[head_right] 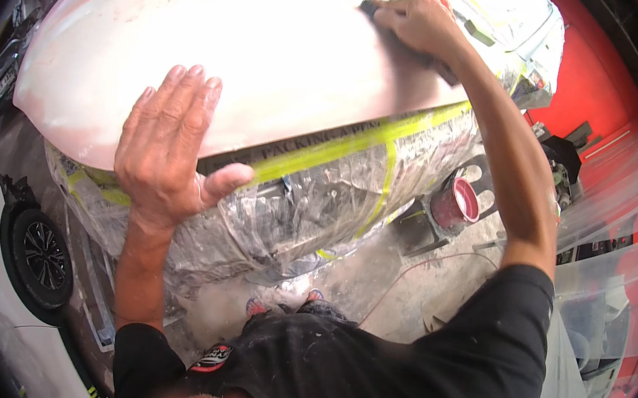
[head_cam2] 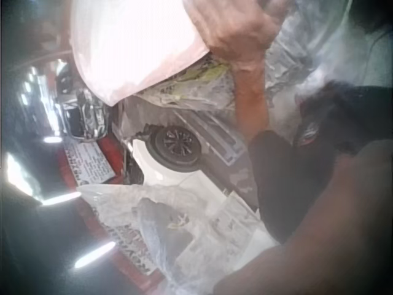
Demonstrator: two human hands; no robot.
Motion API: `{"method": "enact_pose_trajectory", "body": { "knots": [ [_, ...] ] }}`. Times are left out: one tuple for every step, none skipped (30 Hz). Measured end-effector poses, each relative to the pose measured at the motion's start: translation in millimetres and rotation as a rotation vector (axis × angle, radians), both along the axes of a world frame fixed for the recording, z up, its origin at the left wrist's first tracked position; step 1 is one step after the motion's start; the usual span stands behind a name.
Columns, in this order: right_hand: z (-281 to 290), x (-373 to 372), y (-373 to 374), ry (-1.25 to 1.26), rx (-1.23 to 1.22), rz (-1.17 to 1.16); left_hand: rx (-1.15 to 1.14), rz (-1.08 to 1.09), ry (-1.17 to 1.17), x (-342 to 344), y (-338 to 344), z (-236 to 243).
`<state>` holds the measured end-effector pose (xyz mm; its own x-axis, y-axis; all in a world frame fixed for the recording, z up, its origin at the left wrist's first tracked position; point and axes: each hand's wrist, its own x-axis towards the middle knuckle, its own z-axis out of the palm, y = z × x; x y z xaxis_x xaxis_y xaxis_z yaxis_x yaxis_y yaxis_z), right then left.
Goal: The person sands the hood of a white car using a sanding block and water. They repeatedly rub the surface, dip the block in a bucket of water, and wipe the hood with a cloth.
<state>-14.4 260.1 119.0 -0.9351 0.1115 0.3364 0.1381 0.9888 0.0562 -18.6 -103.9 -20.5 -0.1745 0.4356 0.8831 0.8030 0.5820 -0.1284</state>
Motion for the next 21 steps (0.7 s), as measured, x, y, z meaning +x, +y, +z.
{"method": "enact_pose_trajectory", "body": {
  "knots": [
    [-9.9,7.1,-13.7,0.053,0.011,0.093,0.005,0.020,0.004,-0.8,-0.7,0.6],
    [-14.4,11.4,-15.1,0.082,0.010,0.145,0.002,0.021,-0.006,0.8,-1.0,0.6],
    [-13.2,17.3,-12.8,0.114,0.021,0.182,0.009,0.008,-0.006,0.6,1.1,0.3],
    [-8.6,14.0,-9.4,0.076,0.049,0.141,0.016,-0.002,-0.006,0.4,3.0,0.1],
    [-0.3,3.5,-3.1,0.037,0.075,0.101,0.023,-0.012,-0.006,-0.1,4.7,0.3],
    [3.6,1.9,6.3,-0.017,0.092,0.041,0.013,-0.029,-0.008,3.2,5.0,0.2],
    [-0.8,-16.0,12.1,0.096,0.021,0.087,0.009,-0.022,0.004,0.7,2.9,1.4],
    [-1.6,-13.7,16.7,0.079,0.042,0.041,0.006,-0.016,0.017,-0.4,2.1,2.8],
    [-5.6,-7.3,6.4,0.047,0.054,-0.006,-0.001,-0.029,0.005,-0.7,2.2,0.3],
    [-7.3,2.0,-3.4,0.044,0.062,0.038,-0.009,-0.028,0.006,-2.3,-0.8,1.8],
    [-9.4,16.3,-10.9,0.041,0.070,0.082,-0.017,-0.027,0.007,-2.6,-4.2,2.2],
    [-6.4,21.6,-10.2,0.040,0.090,0.126,-0.009,-0.031,0.000,-2.1,-3.4,2.9],
    [-5.3,18.5,-3.7,0.051,0.093,0.166,-0.002,-0.034,-0.007,0.2,-2.5,3.4],
    [-6.2,13.6,4.0,0.061,0.095,0.207,0.005,-0.035,-0.014,0.0,-2.7,3.8],
    [-3.8,15.7,10.5,0.070,0.103,0.226,0.013,-0.029,0.000,-1.8,-0.8,5.3],
    [1.3,12.4,5.4,0.018,0.084,0.023,0.016,-0.038,0.008,-0.8,1.5,6.0],
    [1.4,-1.9,27.4,0.043,0.109,0.079,0.018,-0.049,0.016,0.0,3.5,5.9],
    [-0.9,-8.5,20.9,0.017,0.010,0.000,0.000,-0.036,0.015,-1.1,-0.4,4.4],
    [-2.4,-12.5,14.4,-0.008,-0.089,-0.080,-0.003,-0.036,0.016,-0.9,-1.1,3.9],
    [-1.3,-4.1,8.1,-0.022,-0.045,-0.056,-0.005,-0.036,0.017,-0.8,-1.0,3.4],
    [-1.9,7.3,-5.0,-0.034,-0.006,-0.023,-0.013,-0.028,0.020,-2.1,-4.0,3.6]
  ]
}}
